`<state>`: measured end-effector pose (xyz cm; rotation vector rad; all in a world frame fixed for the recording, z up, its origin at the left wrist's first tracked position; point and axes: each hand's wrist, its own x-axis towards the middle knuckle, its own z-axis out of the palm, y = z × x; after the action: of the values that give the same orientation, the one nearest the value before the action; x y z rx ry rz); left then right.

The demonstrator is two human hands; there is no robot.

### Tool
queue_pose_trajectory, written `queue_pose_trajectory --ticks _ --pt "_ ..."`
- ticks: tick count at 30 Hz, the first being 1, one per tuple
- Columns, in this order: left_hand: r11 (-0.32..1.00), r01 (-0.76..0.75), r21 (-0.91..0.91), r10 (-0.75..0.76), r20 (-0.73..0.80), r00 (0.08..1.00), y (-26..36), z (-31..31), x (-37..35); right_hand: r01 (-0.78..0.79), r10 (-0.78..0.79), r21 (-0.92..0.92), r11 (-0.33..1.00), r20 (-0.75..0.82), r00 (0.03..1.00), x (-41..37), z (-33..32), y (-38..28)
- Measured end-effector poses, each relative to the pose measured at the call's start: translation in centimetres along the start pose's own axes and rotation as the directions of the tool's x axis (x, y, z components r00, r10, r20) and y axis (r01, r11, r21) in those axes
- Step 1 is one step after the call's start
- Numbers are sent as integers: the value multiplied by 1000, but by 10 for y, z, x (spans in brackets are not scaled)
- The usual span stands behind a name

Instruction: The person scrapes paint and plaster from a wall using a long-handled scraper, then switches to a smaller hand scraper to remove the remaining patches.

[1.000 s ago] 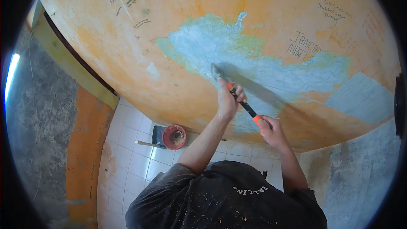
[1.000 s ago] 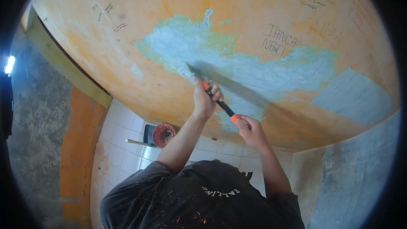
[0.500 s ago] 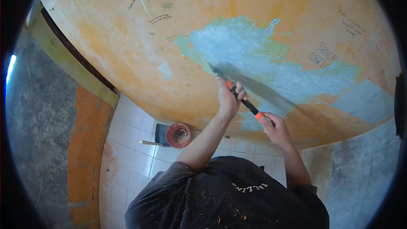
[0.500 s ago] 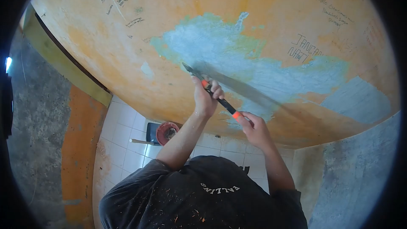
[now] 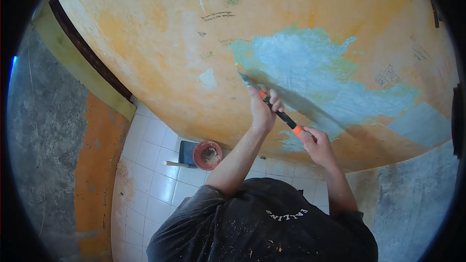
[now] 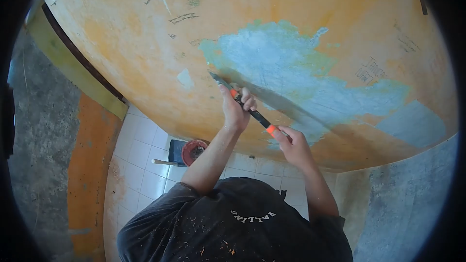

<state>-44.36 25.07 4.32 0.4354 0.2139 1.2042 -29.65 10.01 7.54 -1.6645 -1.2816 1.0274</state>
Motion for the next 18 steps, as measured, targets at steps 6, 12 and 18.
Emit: queue_pose_trajectory --ticks 6,12,18 --pt "996 83 -37 -84 -41 996 17 -2 -4 12 -13 -33 999 -24 1000 0 15 -6" --pt "999 35 9 -34 -34 999 53 -22 3 -2 3 37 999 -29 1000 16 50 -13" --pt "997 80 -11 -80 -14 997 74 -33 5 8 -9 -18 1000 -66 998 18 74 -27"
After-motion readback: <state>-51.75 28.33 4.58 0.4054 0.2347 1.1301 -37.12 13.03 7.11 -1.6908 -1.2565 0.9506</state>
